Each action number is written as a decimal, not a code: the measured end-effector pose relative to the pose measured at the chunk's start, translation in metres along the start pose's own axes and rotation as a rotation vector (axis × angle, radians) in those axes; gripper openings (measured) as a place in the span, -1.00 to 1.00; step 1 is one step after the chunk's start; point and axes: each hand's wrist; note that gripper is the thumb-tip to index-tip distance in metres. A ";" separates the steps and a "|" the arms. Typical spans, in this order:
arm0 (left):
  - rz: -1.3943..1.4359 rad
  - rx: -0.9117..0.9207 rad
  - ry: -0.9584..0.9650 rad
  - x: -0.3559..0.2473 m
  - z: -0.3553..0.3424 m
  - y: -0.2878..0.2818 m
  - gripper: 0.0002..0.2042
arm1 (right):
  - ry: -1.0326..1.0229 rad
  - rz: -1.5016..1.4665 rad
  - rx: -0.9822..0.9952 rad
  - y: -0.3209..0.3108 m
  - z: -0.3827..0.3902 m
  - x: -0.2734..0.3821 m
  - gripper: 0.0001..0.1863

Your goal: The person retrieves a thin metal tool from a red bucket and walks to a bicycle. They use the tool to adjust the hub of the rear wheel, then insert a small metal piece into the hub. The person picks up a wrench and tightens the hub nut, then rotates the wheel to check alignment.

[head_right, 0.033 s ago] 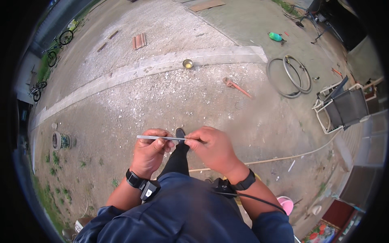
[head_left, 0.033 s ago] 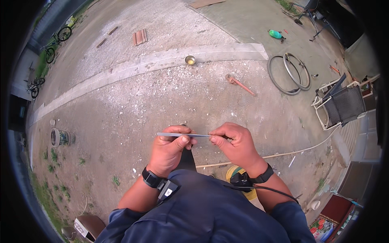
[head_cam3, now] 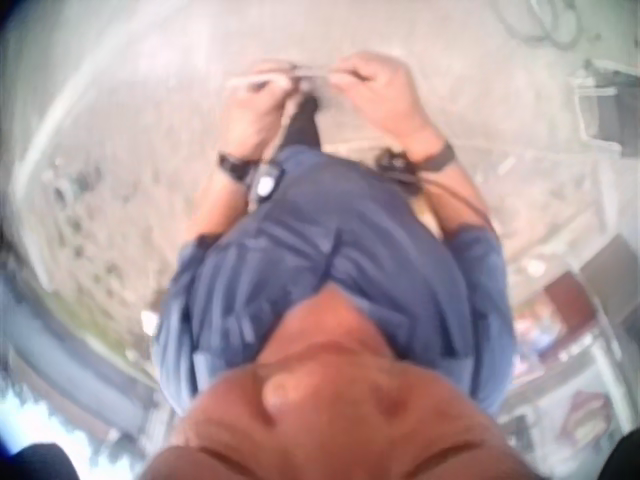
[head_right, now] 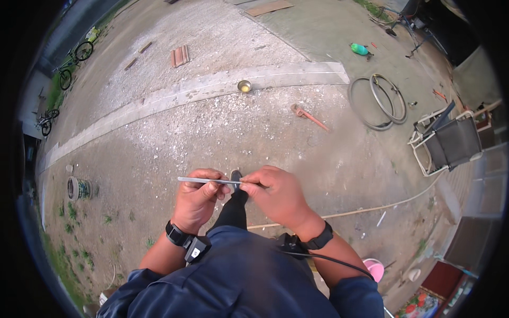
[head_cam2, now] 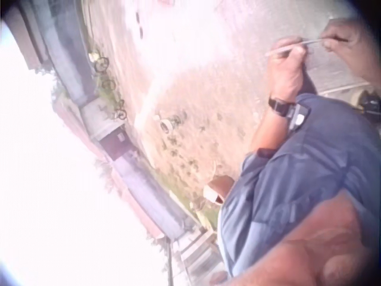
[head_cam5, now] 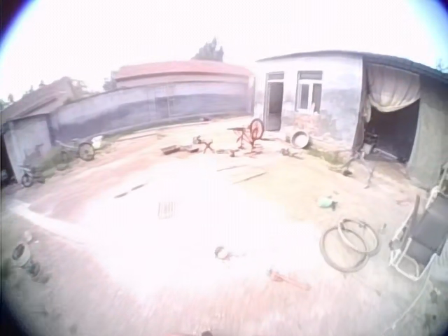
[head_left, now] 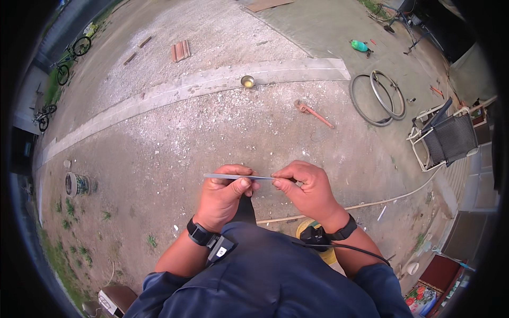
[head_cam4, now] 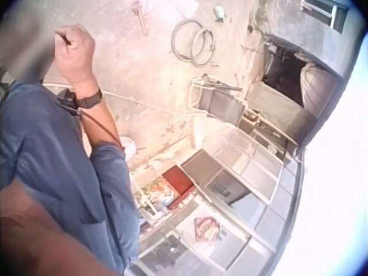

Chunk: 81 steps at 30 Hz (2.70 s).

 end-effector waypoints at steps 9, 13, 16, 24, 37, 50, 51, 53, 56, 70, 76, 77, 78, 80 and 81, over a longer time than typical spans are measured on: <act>-0.023 -0.040 0.012 -0.136 -0.251 -0.046 -0.86 | 0.212 -0.183 -0.006 0.007 -0.260 -0.042 -0.68; -0.015 -0.035 0.055 -0.185 -0.348 -0.065 -0.84 | 0.243 -0.177 0.000 -0.018 -0.348 -0.095 -0.63; -0.034 -0.026 0.107 -0.212 -0.426 -0.077 -0.82 | 0.294 -0.264 -0.029 -0.035 -0.415 -0.135 -0.65; -0.239 -0.068 0.250 -0.290 -0.633 -0.095 -0.82 | 0.324 -0.265 -0.050 -0.072 -0.645 -0.225 -0.66; -0.364 -0.149 0.212 -0.416 -1.018 -0.192 -0.86 | 0.377 -0.229 -0.127 -0.097 -1.031 -0.335 -0.64; -0.424 -0.132 0.206 -0.539 -1.430 -0.191 -0.87 | 0.529 -0.170 -0.347 -0.212 -1.338 -0.452 -0.65; -0.428 -0.150 0.237 -0.545 -1.461 -0.193 -0.87 | 0.538 -0.181 -0.351 -0.220 -1.368 -0.470 -0.65; -0.438 -0.201 0.286 -0.559 -1.521 -0.204 -0.87 | 0.521 -0.182 -0.341 -0.234 -1.437 -0.506 -0.66; -0.437 -0.310 0.304 -0.585 -1.593 -0.226 -0.86 | 0.494 -0.219 -0.305 -0.252 -1.552 -0.539 -0.65; -0.479 -0.405 0.266 -0.724 -2.027 -0.311 -0.87 | 0.368 -0.239 -0.173 -0.267 -2.063 -0.628 -0.64; -0.514 -0.072 0.046 -0.771 -2.238 -0.278 -0.92 | 0.324 -0.172 -0.012 -0.259 -2.252 -0.619 -0.59; -0.526 -0.024 0.039 -0.777 -2.270 -0.273 -0.92 | 0.278 -0.161 0.018 -0.258 -2.287 -0.617 -0.59; -0.530 0.032 0.023 -0.778 -2.305 -0.268 -0.92 | 0.240 -0.146 0.043 -0.258 -2.319 -0.619 -0.58; -0.559 0.105 0.029 -0.789 -2.369 -0.268 -0.92 | 0.186 -0.192 0.125 -0.259 -2.392 -0.616 -0.58; -0.579 0.142 0.045 -0.795 -2.404 -0.268 -0.92 | 0.160 -0.180 0.170 -0.259 -2.426 -0.623 -0.59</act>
Point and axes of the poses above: each hand's wrist, its own z-axis away from the middle knuckle, its own y-axis out of the palm, x = y × z, and after that the axes turned 12 degrees about z, right-handed
